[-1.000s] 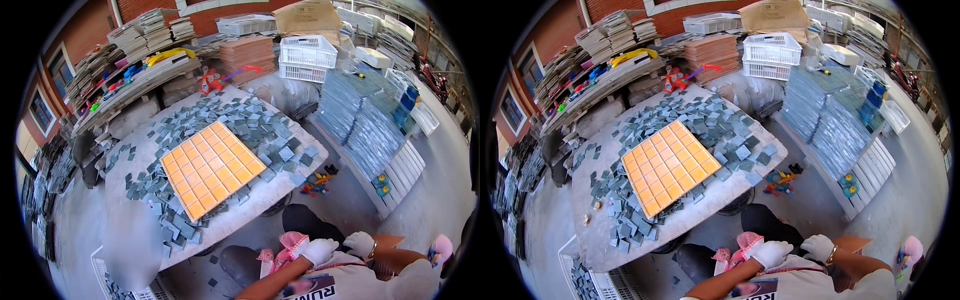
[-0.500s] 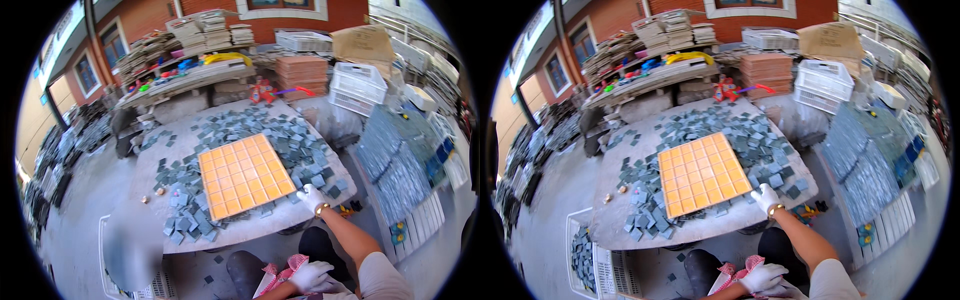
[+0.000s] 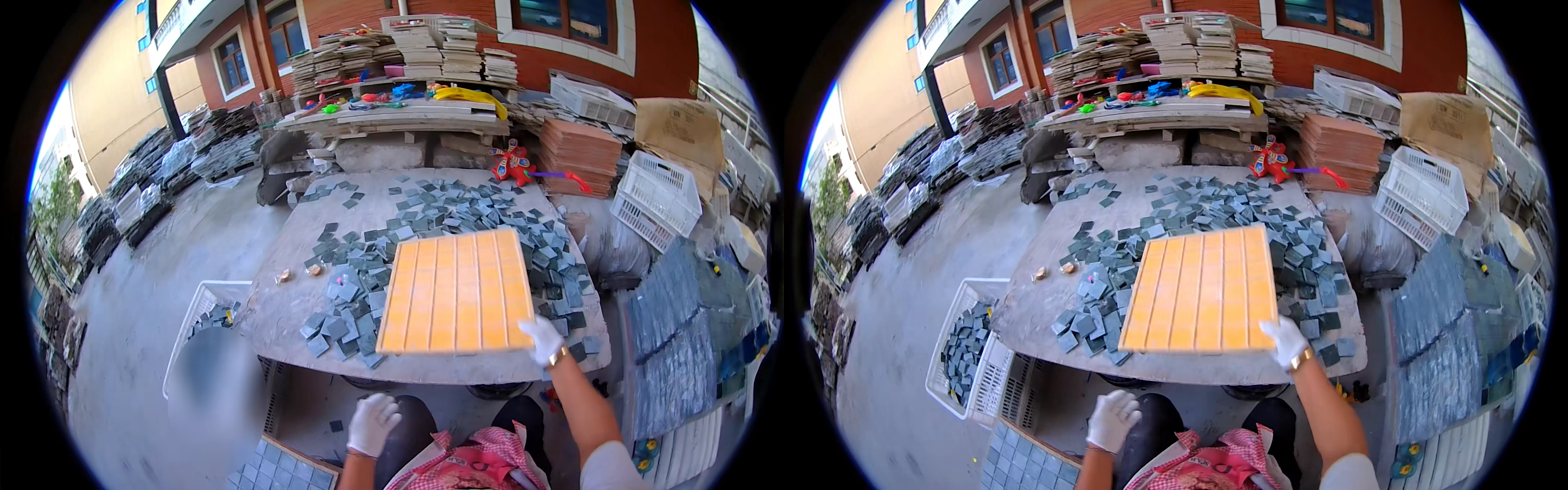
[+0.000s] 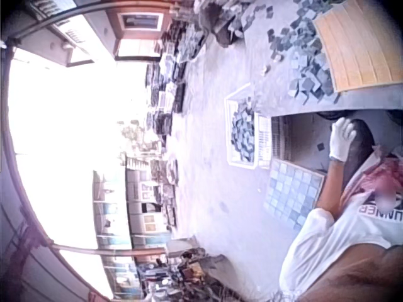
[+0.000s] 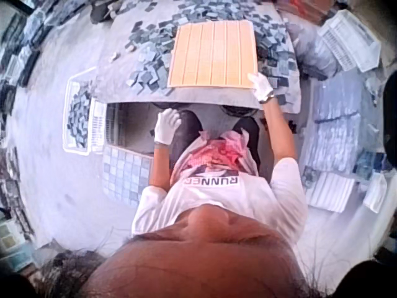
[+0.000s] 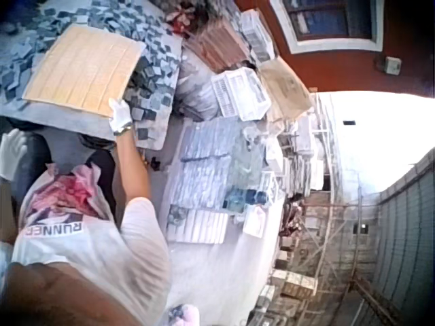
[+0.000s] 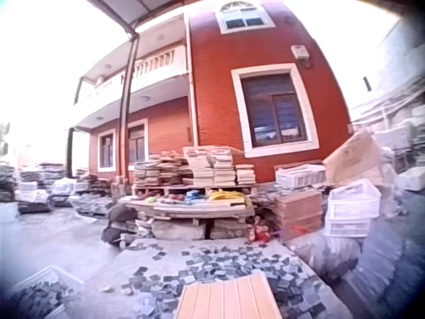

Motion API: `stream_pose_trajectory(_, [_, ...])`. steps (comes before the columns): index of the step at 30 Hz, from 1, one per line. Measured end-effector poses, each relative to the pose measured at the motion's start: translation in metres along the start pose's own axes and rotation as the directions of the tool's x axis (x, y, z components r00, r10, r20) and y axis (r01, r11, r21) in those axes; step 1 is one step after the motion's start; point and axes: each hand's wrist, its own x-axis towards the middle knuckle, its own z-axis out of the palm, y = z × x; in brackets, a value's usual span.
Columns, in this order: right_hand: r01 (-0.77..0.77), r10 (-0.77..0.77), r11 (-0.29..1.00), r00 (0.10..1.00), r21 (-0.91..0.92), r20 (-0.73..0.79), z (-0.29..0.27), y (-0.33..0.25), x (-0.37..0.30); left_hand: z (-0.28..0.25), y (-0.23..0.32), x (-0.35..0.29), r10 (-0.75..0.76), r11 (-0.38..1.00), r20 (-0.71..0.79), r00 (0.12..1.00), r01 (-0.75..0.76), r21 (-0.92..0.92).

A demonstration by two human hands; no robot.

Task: The person places small square tiles one by one onto a gridded board, filling empty slots from a large pile on the table. The person occasionally flips the board to check alignment and continues placing tiles until the board is full.

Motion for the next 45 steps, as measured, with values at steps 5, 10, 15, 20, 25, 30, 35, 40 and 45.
stream_pose_trajectory(5, [-0.098, 0.117, 0.950, 0.992, 0.296, -0.048, -0.002, 0.033, -0.180, 0.023, 0.021, -0.035, -0.132, 0.985, 0.119, 0.984, 0.116, 0.128])
stream_pose_trajectory(10, [-0.259, 0.315, 0.927, 0.931, 0.273, -0.185, 0.014, 0.078, -0.281, -0.001, -0.032, -0.090, -0.006, 0.919, 0.154, 0.988, -0.056, 0.391])
stream_pose_trajectory(15, [-0.240, 0.243, 0.970, 0.949, 0.041, -0.201, 0.006, 0.089, -0.286, -0.023, -0.055, -0.079, 0.035, 0.845, 0.108, 0.994, -0.087, 0.528])
stream_pose_trajectory(20, [-0.271, 0.231, 0.954, 0.938, -0.129, -0.258, 0.004, 0.096, -0.250, -0.036, -0.082, -0.044, 0.193, 0.795, 0.156, 0.969, -0.248, 0.554])
stream_pose_trajectory(25, [-0.388, 0.430, 0.270, 0.868, -0.881, -0.251, -0.031, 0.068, -0.244, -0.008, -0.045, -0.060, 0.227, 0.396, 0.062, 0.972, -0.150, 0.906])
stream_pose_trajectory(30, [-0.247, 0.111, 0.355, 0.969, -0.902, -0.222, -0.017, -0.006, -0.124, -0.004, 0.014, 0.022, 0.558, -0.144, 0.312, 0.769, -0.280, 0.949])
stream_pose_trajectory(35, [0.151, -0.436, 0.177, 0.898, -0.973, 0.060, -0.032, -0.024, 0.057, 0.024, 0.113, 0.173, 0.524, -0.568, 0.555, 0.646, -0.221, 0.793])
stream_pose_trajectory(40, [0.073, -0.574, -0.154, 0.805, -0.985, 0.149, -0.094, -0.055, 0.209, 0.070, 0.172, 0.308, 0.443, -0.644, 0.562, 0.698, -0.189, 0.742])
stream_pose_trajectory(45, [0.037, -0.439, -0.037, 0.897, -0.999, 0.050, -0.105, -0.088, 0.294, 0.092, 0.195, 0.401, 0.336, -0.537, 0.361, 0.870, -0.138, 0.832])
